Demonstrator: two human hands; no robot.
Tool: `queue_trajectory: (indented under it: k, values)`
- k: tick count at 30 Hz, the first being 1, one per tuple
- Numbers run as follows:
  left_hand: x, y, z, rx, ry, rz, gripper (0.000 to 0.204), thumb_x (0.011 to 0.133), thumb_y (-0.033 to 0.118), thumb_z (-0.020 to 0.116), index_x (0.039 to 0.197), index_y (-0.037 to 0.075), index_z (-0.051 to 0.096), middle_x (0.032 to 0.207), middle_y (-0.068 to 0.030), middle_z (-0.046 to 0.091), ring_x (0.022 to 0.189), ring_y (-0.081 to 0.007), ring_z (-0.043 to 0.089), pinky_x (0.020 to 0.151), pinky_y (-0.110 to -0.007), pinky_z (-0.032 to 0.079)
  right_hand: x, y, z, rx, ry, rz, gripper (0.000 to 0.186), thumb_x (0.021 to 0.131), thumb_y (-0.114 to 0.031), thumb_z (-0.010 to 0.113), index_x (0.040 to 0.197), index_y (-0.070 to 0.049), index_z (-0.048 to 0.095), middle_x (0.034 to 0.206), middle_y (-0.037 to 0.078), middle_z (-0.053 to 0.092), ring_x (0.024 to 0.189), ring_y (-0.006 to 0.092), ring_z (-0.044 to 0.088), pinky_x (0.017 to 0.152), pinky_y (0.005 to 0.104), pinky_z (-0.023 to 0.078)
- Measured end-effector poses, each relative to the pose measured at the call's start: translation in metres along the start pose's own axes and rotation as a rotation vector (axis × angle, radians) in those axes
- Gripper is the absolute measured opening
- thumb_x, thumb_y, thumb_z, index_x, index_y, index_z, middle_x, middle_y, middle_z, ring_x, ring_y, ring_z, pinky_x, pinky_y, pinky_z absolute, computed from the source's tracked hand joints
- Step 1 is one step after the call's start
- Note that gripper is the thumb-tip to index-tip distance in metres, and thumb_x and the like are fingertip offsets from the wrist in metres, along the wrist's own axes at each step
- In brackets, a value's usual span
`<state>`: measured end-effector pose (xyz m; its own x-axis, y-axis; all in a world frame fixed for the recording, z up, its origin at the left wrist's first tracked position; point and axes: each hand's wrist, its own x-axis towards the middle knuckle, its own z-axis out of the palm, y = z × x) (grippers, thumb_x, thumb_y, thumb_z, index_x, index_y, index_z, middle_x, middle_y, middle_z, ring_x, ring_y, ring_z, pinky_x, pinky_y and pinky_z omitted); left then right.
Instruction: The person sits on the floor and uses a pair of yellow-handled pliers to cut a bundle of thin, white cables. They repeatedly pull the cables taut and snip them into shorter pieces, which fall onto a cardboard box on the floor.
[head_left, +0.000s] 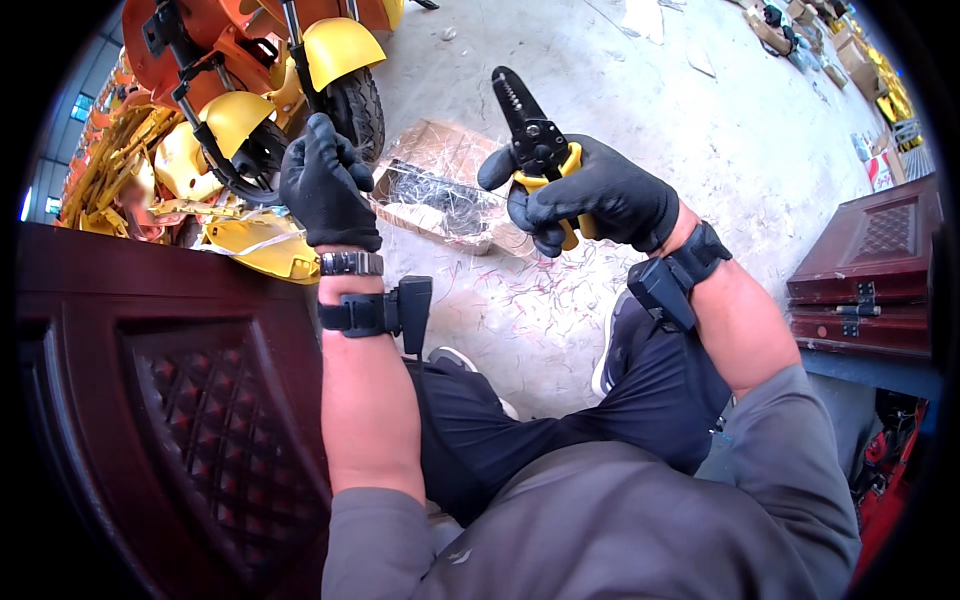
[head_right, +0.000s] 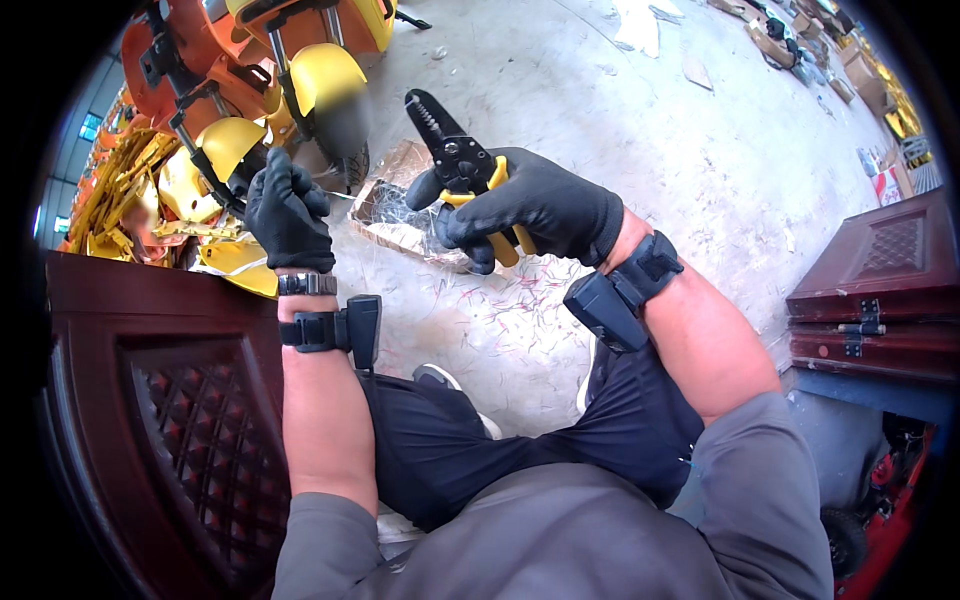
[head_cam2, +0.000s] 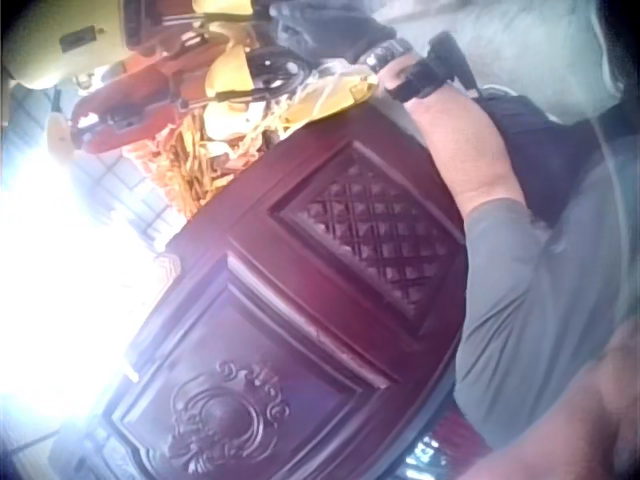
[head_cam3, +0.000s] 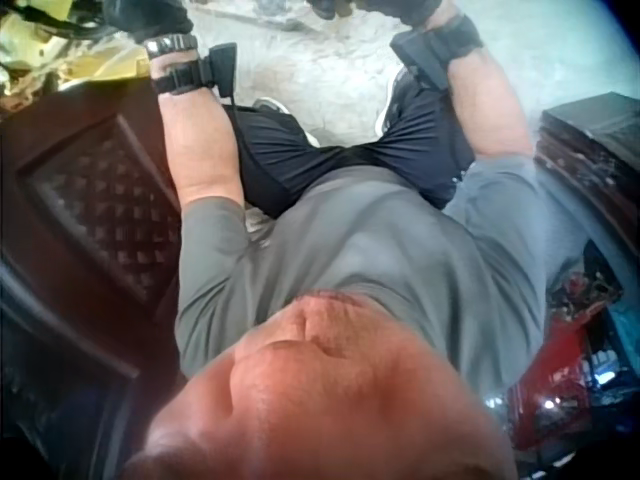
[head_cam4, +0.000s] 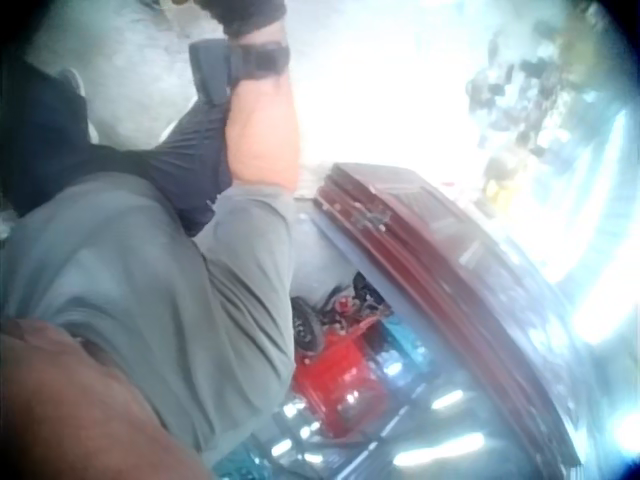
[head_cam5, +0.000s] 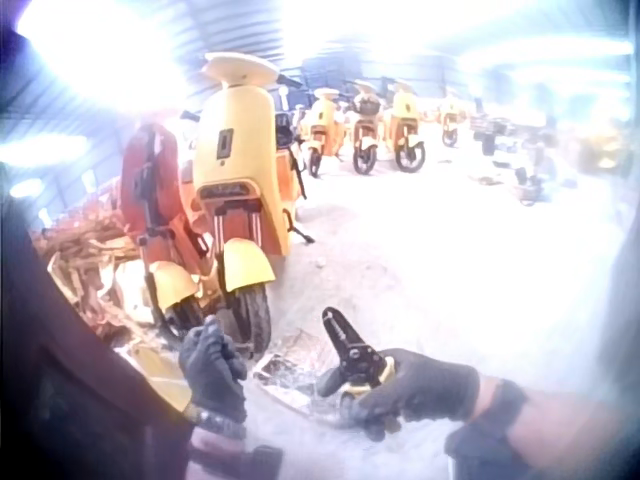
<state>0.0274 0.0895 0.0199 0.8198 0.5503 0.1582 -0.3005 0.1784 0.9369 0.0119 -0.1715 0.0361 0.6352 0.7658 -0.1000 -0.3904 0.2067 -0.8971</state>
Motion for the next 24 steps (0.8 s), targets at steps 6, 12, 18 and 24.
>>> queue_trajectory:
  k: [6,12,18,24]
  values:
    - [0.065,-0.09,-0.068,0.464,-0.13,0.389,0.019,0.093,0.019,0.059,0.081,0.005,0.064,0.064,-0.0035,0.056,0.05,-0.0139,0.051,0.047,-0.029,0.041,-0.006,-0.014,0.005,0.019,0.082,0.011,0.043,0.078,-0.008,0.072,0.118,0.004,0.061,0.08,0.009,0.065,0.059,0.0155,0.063,0.056,0.0289,0.053]
    - [0.054,-0.09,-0.047,0.348,0.031,-0.176,0.041,0.096,0.032,0.061,0.063,0.011,0.047,0.05,0.0007,0.043,0.036,-0.0107,0.036,0.036,-0.029,0.027,-0.035,-0.042,-0.009,0.143,0.048,-0.141,0.038,0.079,-0.009,0.072,0.113,0.002,0.06,0.081,0.009,0.066,0.061,0.0162,0.064,0.055,0.0284,0.055]
    - [0.054,-0.093,-0.049,0.424,-0.007,-0.332,0.039,0.093,0.035,0.064,0.065,0.011,0.05,0.051,-0.0005,0.045,0.033,-0.0114,0.035,0.033,-0.027,0.024,-0.036,-0.048,-0.033,0.079,0.219,-0.289,0.041,0.08,-0.008,0.069,0.117,0.002,0.058,0.08,0.009,0.063,0.061,0.016,0.063,0.058,0.031,0.054]
    - [0.045,-0.082,-0.042,0.37,0.058,-0.373,0.036,0.091,0.037,0.067,0.073,0.008,0.056,0.055,-0.0015,0.048,0.035,-0.0119,0.038,0.034,-0.026,0.027,-0.035,-0.029,-0.095,0.186,0.558,-0.584,0.031,0.088,-0.003,0.065,0.118,-0.002,0.057,0.088,0.008,0.068,0.065,0.0197,0.067,0.058,0.0335,0.056]
